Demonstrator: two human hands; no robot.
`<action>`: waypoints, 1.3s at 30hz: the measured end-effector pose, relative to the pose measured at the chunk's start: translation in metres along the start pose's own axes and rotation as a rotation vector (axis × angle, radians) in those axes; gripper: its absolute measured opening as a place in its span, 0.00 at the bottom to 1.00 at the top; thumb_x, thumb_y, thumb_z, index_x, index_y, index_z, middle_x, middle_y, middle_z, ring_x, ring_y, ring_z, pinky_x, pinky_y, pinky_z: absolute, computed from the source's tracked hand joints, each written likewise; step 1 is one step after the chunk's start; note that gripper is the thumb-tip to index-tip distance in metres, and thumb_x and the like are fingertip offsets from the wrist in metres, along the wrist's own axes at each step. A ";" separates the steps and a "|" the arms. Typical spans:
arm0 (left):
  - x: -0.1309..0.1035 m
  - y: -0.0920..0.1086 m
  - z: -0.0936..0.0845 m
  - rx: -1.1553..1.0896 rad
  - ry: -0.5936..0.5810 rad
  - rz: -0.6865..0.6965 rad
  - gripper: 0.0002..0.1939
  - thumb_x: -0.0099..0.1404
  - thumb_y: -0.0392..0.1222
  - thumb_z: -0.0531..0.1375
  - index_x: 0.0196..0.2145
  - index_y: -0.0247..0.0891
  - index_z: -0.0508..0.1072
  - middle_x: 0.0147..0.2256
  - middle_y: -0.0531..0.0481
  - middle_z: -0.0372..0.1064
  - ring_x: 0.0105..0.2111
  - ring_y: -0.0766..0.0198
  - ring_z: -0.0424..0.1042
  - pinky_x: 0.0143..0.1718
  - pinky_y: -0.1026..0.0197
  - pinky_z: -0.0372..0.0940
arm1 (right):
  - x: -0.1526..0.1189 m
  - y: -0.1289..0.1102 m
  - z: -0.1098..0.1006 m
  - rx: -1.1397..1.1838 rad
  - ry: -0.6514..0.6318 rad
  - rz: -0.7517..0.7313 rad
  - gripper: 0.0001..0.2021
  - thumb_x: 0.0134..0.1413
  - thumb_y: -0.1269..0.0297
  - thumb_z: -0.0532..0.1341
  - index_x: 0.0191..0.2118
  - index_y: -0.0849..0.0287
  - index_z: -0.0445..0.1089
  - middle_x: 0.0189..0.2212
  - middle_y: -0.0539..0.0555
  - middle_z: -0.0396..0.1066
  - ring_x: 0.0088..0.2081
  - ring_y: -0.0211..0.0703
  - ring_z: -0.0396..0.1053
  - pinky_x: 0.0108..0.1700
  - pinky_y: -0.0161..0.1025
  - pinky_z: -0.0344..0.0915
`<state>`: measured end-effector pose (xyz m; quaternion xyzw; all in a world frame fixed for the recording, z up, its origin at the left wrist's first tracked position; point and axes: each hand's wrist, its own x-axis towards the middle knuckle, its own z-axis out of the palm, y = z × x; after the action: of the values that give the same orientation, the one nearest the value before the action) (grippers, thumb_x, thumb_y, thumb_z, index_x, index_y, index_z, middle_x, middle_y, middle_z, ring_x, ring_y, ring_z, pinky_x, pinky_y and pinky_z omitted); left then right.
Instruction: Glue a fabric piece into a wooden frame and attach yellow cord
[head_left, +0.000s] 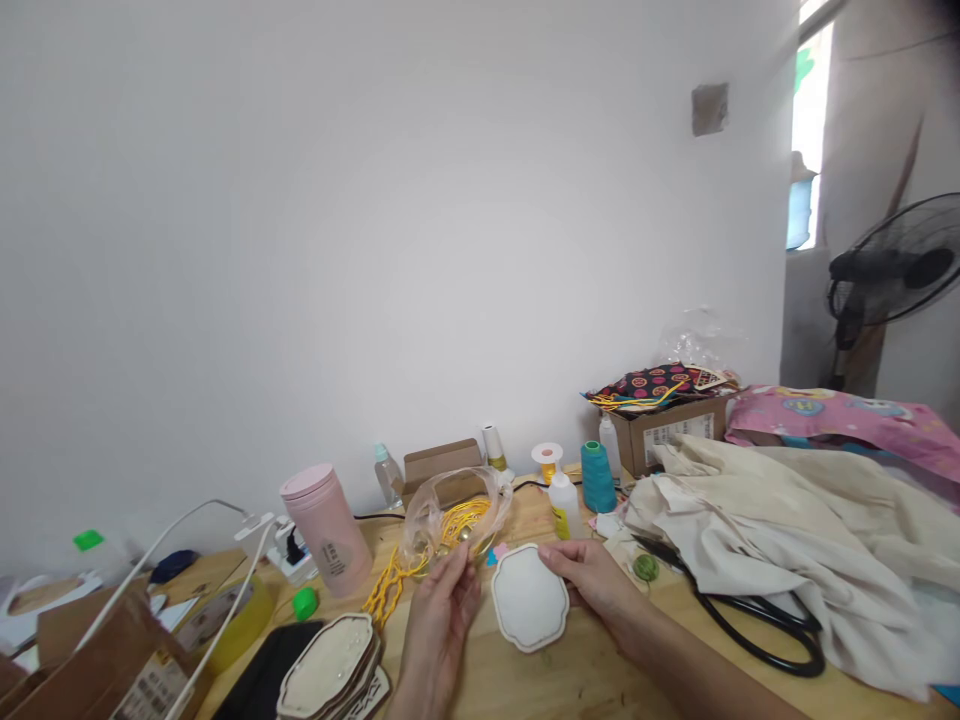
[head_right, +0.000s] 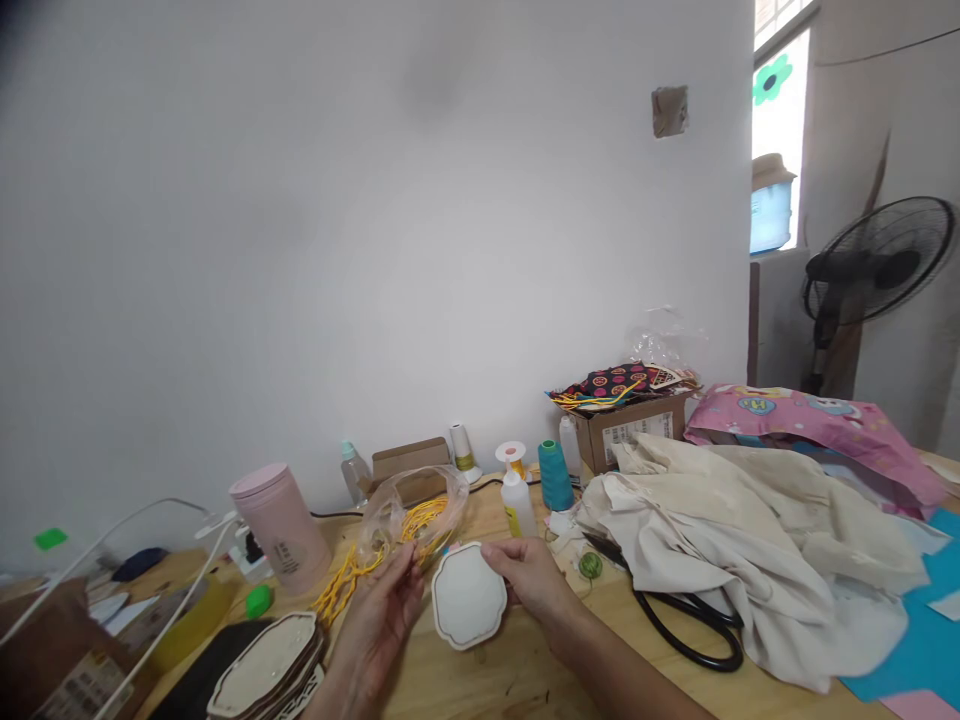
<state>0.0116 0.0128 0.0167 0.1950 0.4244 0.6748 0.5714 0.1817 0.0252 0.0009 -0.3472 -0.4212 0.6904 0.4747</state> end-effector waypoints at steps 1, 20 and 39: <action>0.000 0.000 0.000 -0.003 0.002 0.005 0.05 0.56 0.26 0.55 0.29 0.30 0.70 0.21 0.53 0.68 0.18 0.76 0.66 0.20 0.74 0.65 | 0.000 0.000 0.000 0.002 -0.001 -0.001 0.18 0.31 0.52 0.65 0.23 0.65 0.73 0.19 0.51 0.70 0.20 0.33 0.62 0.24 0.31 0.57; 0.001 0.003 -0.003 -0.103 -0.011 -0.084 0.12 0.61 0.34 0.50 0.20 0.34 0.61 0.16 0.57 0.62 0.14 0.76 0.63 0.17 0.72 0.63 | -0.002 -0.003 0.001 0.013 -0.006 0.001 0.17 0.31 0.53 0.65 0.25 0.65 0.74 0.19 0.51 0.70 0.21 0.34 0.63 0.25 0.32 0.58; -0.001 0.002 0.000 -0.076 -0.013 -0.040 0.05 0.57 0.27 0.54 0.27 0.31 0.68 0.20 0.53 0.68 0.16 0.76 0.65 0.17 0.74 0.64 | -0.004 -0.005 0.003 0.003 0.005 -0.001 0.17 0.31 0.52 0.65 0.23 0.65 0.73 0.20 0.51 0.70 0.22 0.34 0.63 0.25 0.32 0.58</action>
<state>0.0105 0.0120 0.0181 0.1691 0.3986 0.6777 0.5944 0.1826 0.0215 0.0070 -0.3481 -0.4192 0.6899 0.4766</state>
